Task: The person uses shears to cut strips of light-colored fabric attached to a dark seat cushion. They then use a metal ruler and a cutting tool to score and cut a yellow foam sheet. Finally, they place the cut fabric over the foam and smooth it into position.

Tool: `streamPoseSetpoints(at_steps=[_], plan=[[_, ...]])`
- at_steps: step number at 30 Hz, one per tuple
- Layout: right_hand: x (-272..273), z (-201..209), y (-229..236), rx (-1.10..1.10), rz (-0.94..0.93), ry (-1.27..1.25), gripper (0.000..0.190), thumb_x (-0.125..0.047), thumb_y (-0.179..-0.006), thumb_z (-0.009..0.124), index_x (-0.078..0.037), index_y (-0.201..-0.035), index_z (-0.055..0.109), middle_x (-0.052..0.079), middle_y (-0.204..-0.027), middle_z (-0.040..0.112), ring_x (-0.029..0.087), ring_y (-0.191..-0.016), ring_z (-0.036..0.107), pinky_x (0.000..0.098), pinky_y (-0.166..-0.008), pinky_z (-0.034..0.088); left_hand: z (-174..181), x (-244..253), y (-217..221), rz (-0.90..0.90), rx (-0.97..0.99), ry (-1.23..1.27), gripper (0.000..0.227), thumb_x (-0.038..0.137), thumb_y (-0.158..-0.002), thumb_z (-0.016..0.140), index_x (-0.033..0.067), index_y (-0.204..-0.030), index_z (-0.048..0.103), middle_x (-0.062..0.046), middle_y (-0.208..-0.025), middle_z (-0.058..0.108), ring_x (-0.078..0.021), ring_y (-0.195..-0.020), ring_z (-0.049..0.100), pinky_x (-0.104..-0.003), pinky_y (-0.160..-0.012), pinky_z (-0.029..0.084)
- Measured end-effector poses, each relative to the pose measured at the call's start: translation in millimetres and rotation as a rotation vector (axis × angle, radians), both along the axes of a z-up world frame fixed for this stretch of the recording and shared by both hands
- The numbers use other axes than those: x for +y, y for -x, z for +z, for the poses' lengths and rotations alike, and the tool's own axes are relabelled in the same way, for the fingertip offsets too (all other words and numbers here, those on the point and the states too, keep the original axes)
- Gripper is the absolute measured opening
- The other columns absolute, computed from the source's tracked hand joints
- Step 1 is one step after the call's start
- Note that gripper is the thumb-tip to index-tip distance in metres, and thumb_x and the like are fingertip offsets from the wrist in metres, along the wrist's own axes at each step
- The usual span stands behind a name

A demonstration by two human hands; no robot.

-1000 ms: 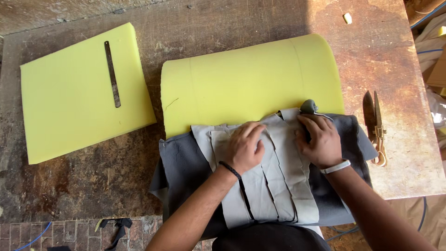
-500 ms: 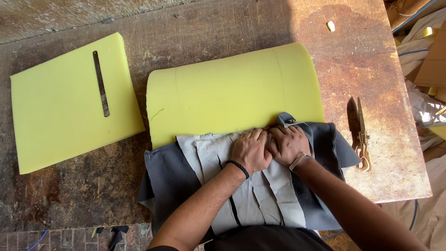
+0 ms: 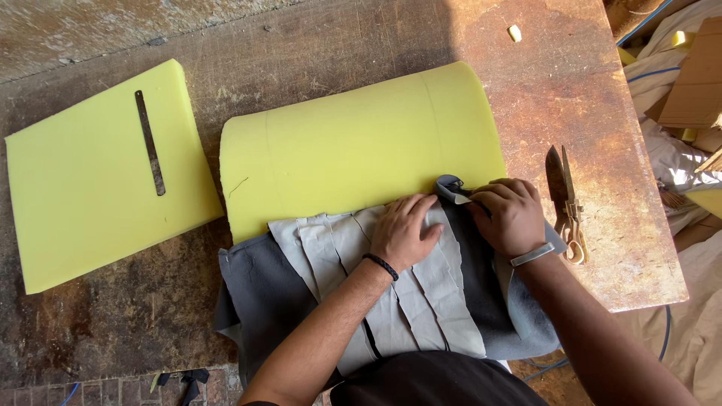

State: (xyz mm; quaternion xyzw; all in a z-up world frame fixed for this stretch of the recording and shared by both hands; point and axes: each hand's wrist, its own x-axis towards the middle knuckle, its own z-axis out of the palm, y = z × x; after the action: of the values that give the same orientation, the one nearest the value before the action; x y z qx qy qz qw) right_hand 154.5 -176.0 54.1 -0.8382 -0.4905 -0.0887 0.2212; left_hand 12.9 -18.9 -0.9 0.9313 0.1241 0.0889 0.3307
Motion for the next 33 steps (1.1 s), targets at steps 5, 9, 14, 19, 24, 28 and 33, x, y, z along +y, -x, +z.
streamPoseSetpoints(at_steps=[5,9,14,19,24,28,33], plan=[[-6.2,-8.0,35.6,0.865,-0.102,0.356,0.027,-0.03,-0.094,0.07,-0.004,-0.093,0.075,0.013,-0.079,0.074,0.029,-0.07,0.072,0.0379,-0.067,0.055,3.2,0.9,-2.6,0.051,-0.078,0.053,0.073,0.017,-0.083,0.066,0.0015,-0.151,0.043,-0.021,-0.145,0.055,-0.0364,-0.133,0.055,-0.047,-0.112,0.045],[-13.1,-10.4,31.0,1.057,-0.116,0.514,0.027,-0.034,-0.09,0.07,-0.009,-0.091,0.081,0.01,-0.08,0.081,0.024,-0.071,0.079,0.0325,-0.069,0.059,4.3,-1.0,-19.3,-0.08,-0.046,-0.239,0.087,0.009,-0.063,0.064,0.0019,-0.148,0.048,-0.022,-0.151,0.049,-0.0382,-0.135,0.049,-0.048,-0.113,0.036],[-17.4,-20.9,-6.1,0.33,-0.175,0.033,0.036,-0.029,-0.086,0.072,-0.007,-0.114,0.071,0.012,-0.109,0.073,0.03,-0.101,0.068,0.0419,-0.092,0.051,-5.5,-20.6,-26.0,-0.175,0.03,-0.094,0.063,0.009,-0.079,0.058,0.0008,-0.141,0.056,-0.016,-0.154,0.052,-0.0307,-0.145,0.048,-0.042,-0.124,0.034],[-12.5,-47.7,-16.3,0.186,-0.031,0.15,0.031,-0.024,-0.09,0.072,-0.016,-0.119,0.07,0.008,-0.108,0.07,0.028,-0.104,0.065,0.0439,-0.098,0.046,-16.1,-36.8,-15.2,-0.121,-0.018,-0.264,0.057,0.015,-0.088,0.054,-0.003,-0.141,0.055,-0.02,-0.154,0.051,-0.0315,-0.145,0.047,-0.045,-0.122,0.033],[-18.2,-50.5,-14.2,0.074,0.071,0.111,0.033,-0.024,-0.087,0.069,-0.021,-0.12,0.072,0.008,-0.103,0.068,0.027,-0.099,0.064,0.0428,-0.096,0.047,-21.4,-41.9,-21.0,-0.095,0.077,-0.293,0.054,0.017,-0.089,0.054,-0.0023,-0.14,0.055,-0.02,-0.151,0.052,-0.0323,-0.143,0.048,-0.046,-0.122,0.033],[-9.6,-37.4,-17.9,0.102,0.057,0.323,0.034,-0.03,-0.087,0.065,-0.021,-0.119,0.073,0.009,-0.099,0.068,0.026,-0.094,0.066,0.0431,-0.091,0.047,-17.5,-41.2,-30.4,-0.093,0.178,-0.252,0.055,0.016,-0.082,0.056,-0.0019,-0.134,0.056,-0.021,-0.145,0.056,-0.0327,-0.137,0.051,-0.046,-0.118,0.034],[8.2,-30.0,-30.8,0.33,0.023,0.704,0.033,-0.033,-0.097,0.055,-0.022,-0.123,0.071,0.012,-0.1,0.071,0.028,-0.09,0.072,0.0465,-0.09,0.053,-6.5,-39.3,-37.8,-0.098,0.239,-0.225,0.044,0.015,-0.08,0.059,-0.0013,-0.121,0.059,-0.02,-0.133,0.063,-0.0313,-0.131,0.056,-0.044,-0.116,0.038]])
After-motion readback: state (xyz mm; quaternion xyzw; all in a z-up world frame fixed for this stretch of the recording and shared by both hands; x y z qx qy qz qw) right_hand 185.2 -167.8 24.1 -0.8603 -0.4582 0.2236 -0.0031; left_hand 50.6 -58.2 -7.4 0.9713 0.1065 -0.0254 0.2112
